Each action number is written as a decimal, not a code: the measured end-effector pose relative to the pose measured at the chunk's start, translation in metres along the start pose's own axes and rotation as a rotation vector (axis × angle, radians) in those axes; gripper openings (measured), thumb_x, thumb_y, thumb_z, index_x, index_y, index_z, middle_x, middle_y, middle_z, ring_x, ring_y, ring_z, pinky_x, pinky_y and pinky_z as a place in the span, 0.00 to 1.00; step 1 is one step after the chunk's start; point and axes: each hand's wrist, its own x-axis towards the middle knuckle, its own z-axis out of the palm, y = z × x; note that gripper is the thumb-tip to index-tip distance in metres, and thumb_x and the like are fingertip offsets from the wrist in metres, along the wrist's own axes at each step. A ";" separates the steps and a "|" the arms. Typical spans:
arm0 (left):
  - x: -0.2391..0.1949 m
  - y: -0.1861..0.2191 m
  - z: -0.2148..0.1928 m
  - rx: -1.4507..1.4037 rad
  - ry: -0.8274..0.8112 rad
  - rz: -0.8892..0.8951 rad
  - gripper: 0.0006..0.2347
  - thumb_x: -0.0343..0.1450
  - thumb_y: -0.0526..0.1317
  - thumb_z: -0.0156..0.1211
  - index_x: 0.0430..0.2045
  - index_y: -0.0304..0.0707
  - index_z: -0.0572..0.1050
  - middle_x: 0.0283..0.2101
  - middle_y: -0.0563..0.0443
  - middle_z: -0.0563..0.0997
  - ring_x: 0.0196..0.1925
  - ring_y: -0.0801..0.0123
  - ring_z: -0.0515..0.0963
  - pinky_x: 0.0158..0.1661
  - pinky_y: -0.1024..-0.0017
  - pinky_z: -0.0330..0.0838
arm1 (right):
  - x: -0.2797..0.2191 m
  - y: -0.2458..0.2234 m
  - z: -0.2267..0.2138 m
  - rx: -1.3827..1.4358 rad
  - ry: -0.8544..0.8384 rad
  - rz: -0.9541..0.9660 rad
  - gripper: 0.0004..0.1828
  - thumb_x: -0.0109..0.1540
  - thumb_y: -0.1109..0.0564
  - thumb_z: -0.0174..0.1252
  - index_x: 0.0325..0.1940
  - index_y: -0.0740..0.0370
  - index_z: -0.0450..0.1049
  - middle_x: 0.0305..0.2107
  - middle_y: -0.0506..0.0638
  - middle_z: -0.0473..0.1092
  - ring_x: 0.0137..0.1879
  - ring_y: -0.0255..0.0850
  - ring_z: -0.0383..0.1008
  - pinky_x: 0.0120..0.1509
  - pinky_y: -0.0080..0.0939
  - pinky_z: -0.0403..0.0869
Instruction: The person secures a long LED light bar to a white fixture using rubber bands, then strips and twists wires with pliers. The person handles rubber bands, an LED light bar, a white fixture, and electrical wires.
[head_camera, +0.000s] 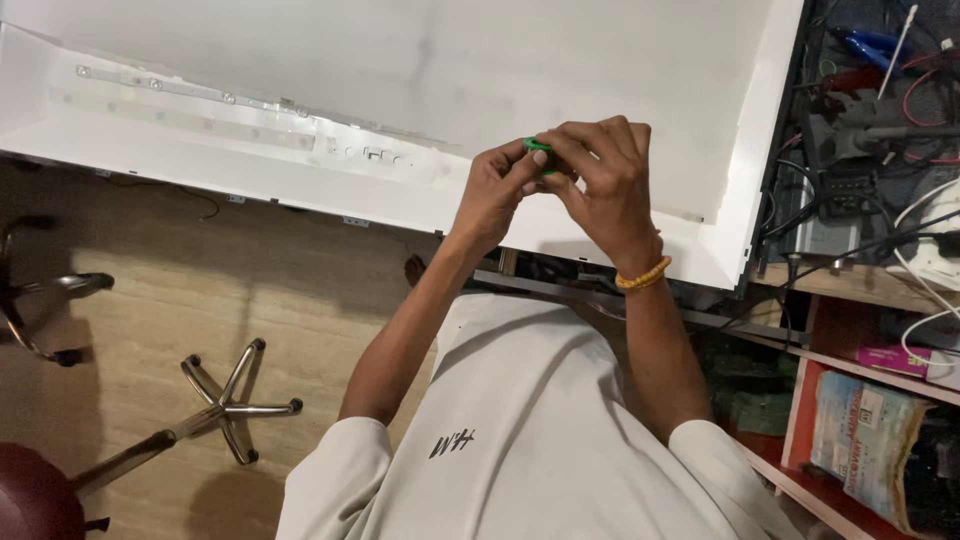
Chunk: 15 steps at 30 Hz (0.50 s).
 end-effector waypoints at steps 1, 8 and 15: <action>0.000 -0.001 0.001 0.043 0.013 0.026 0.12 0.78 0.40 0.58 0.46 0.25 0.77 0.40 0.48 0.82 0.43 0.71 0.81 0.50 0.67 0.80 | 0.000 0.000 0.002 -0.033 0.002 -0.012 0.22 0.57 0.52 0.76 0.54 0.56 0.80 0.45 0.42 0.74 0.50 0.40 0.69 0.59 0.48 0.63; -0.013 0.007 0.008 0.219 0.010 -0.005 0.14 0.81 0.42 0.51 0.49 0.24 0.75 0.43 0.44 0.81 0.43 0.68 0.82 0.48 0.68 0.80 | -0.012 0.001 0.009 0.028 0.012 0.042 0.22 0.56 0.57 0.77 0.52 0.54 0.80 0.43 0.43 0.73 0.49 0.41 0.69 0.56 0.45 0.64; -0.028 0.017 0.016 0.304 0.135 0.069 0.15 0.77 0.39 0.58 0.53 0.23 0.74 0.49 0.43 0.82 0.50 0.68 0.82 0.52 0.69 0.80 | -0.023 0.001 0.004 -0.028 0.006 0.090 0.23 0.57 0.56 0.78 0.54 0.54 0.80 0.42 0.45 0.70 0.45 0.41 0.66 0.53 0.46 0.64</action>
